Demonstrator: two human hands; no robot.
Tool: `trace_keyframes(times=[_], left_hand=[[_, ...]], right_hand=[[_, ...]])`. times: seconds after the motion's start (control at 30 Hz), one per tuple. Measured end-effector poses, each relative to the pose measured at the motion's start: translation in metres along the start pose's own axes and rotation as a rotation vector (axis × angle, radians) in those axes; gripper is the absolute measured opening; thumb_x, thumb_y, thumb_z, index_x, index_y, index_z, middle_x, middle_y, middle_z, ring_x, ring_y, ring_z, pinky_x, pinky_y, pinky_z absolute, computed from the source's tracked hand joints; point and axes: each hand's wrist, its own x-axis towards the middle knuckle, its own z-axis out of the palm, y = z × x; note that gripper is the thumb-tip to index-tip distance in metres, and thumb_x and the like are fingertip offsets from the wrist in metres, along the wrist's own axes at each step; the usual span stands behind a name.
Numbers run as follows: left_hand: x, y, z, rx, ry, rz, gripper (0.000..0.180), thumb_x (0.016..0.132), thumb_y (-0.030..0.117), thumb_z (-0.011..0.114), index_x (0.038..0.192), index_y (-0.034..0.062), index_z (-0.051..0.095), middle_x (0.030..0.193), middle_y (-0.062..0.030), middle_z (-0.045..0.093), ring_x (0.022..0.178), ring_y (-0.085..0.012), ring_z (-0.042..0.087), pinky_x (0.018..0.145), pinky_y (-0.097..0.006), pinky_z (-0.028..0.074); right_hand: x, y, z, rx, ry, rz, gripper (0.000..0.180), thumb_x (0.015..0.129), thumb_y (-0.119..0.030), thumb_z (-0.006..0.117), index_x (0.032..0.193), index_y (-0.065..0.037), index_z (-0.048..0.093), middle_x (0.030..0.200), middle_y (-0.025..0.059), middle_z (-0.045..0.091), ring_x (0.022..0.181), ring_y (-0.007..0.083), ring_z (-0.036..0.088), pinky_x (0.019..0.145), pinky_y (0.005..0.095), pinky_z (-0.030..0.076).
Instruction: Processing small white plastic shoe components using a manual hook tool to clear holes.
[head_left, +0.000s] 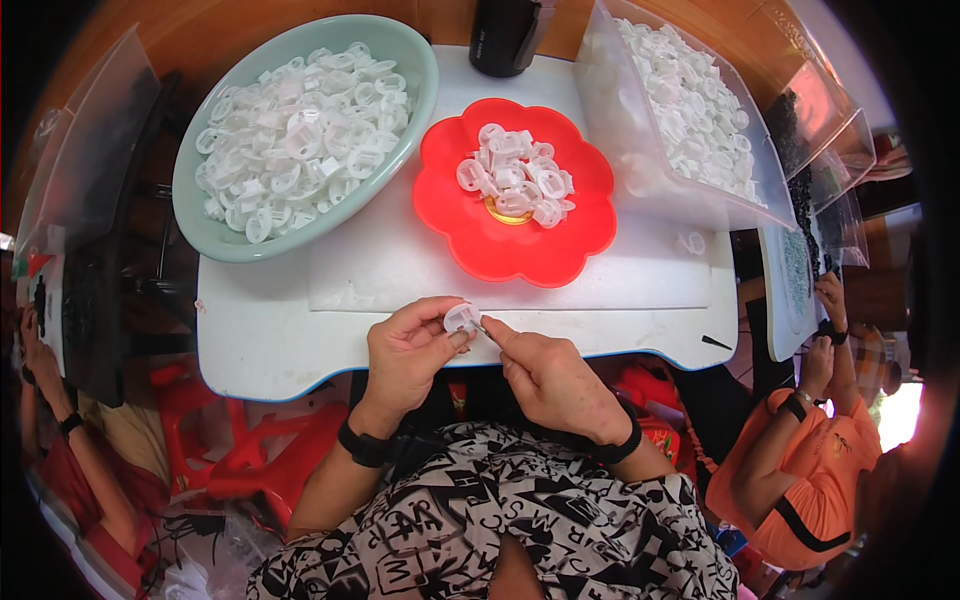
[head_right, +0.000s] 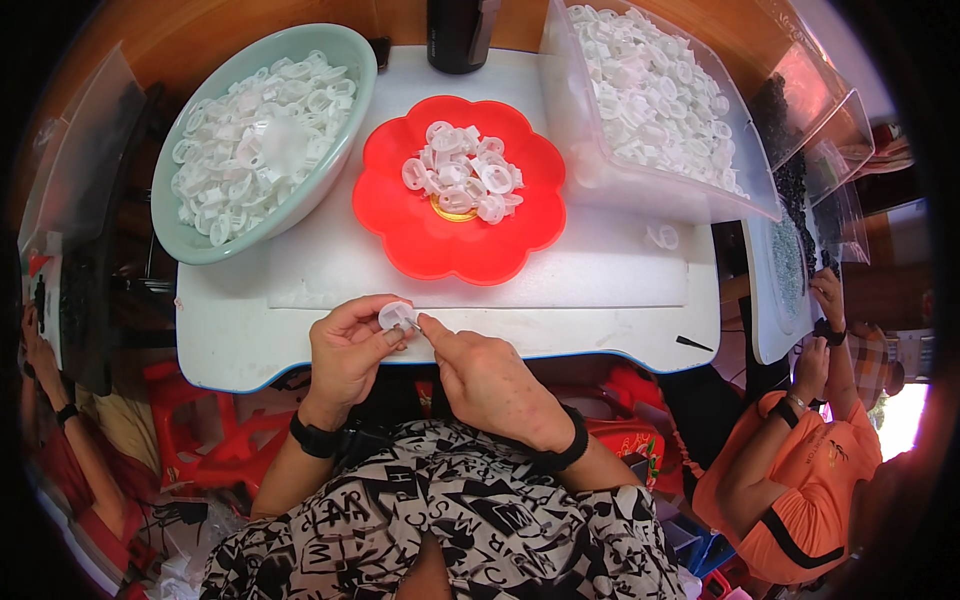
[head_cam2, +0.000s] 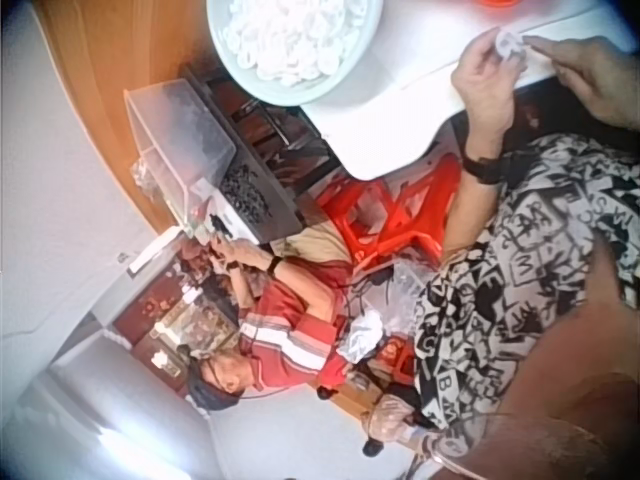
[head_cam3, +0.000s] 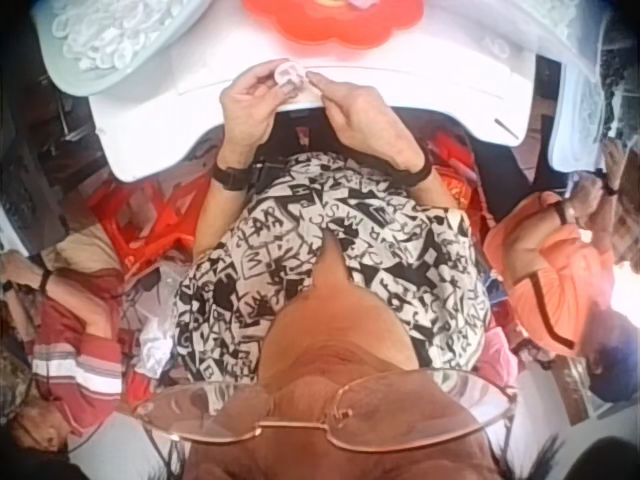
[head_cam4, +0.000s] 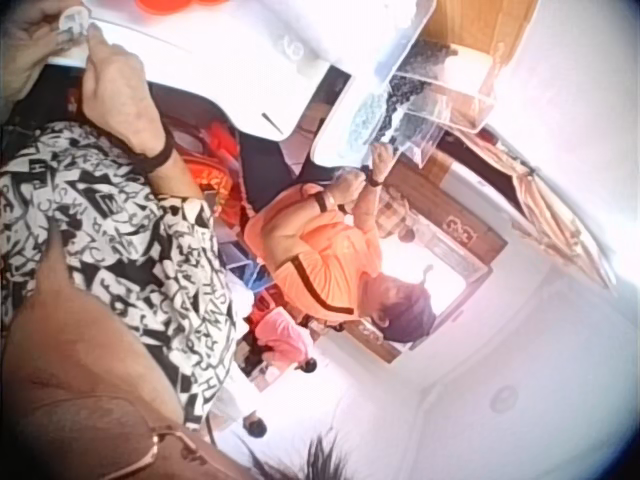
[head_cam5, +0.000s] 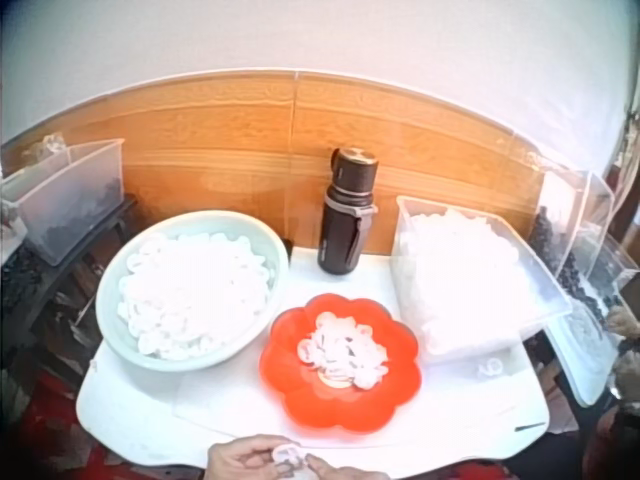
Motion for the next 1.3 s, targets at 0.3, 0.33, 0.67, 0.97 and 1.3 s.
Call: trace_keyframes(times=[0.3,0.33,0.67,0.97,1.3], left_hand=[[0.0,-0.003,0.0,0.027,-0.004,0.064,0.029,0.08,-0.012,0.059,0.109,-0.0078,0.056,0.107,-0.0175,0.06,0.093,-0.0223,0.063,0.079,-0.03,0.054],[0.0,-0.004,0.0,0.026,-0.004,0.063,0.029,0.08,-0.012,0.059,0.109,-0.0078,0.056,0.107,-0.0175,0.06,0.093,-0.0223,0.063,0.079,-0.03,0.054],[0.001,-0.008,-0.002,0.091,-0.042,0.152,0.03,0.079,-0.016,0.057,0.107,-0.0077,0.057,0.11,-0.0164,0.056,0.097,-0.0219,0.06,0.082,-0.032,0.054],[-0.001,-0.012,0.0,0.155,-0.02,0.163,0.03,0.08,-0.015,0.057,0.109,-0.0079,0.055,0.106,-0.0134,0.059,0.095,-0.0195,0.06,0.083,-0.029,0.053],[-0.001,-0.007,0.003,0.105,-0.039,0.097,0.032,0.081,-0.013,0.057,0.113,-0.0082,0.053,0.107,-0.0117,0.057,0.096,-0.0166,0.059,0.085,-0.028,0.049]], right_hand=[[0.001,0.0,0.003,-0.167,-0.018,-0.058,0.05,0.077,0.003,0.051,0.127,0.005,0.042,0.075,0.022,0.058,0.066,0.0393,0.058,0.063,0.0452,0.047],[0.001,-0.001,0.002,-0.184,-0.031,-0.05,0.051,0.076,0.003,0.051,0.126,0.006,0.042,0.075,0.0224,0.057,0.066,0.0394,0.058,0.063,0.0453,0.047],[0.006,-0.007,0.0,-0.269,-0.119,-0.014,0.052,0.072,0.004,0.05,0.123,0.012,0.04,0.071,0.0254,0.058,0.066,0.041,0.058,0.062,0.046,0.047],[0.014,-0.014,-0.002,-0.451,-0.211,0.074,0.048,0.076,0.004,0.048,0.123,0.008,0.041,0.075,0.0233,0.06,0.07,0.0417,0.058,0.063,0.047,0.046],[-0.003,0.001,0.012,0.263,-0.017,0.224,0.039,0.093,-0.007,0.042,0.131,0.0,0.044,0.067,0.0048,0.057,0.056,0.0095,0.049,0.056,0.024,0.043]])
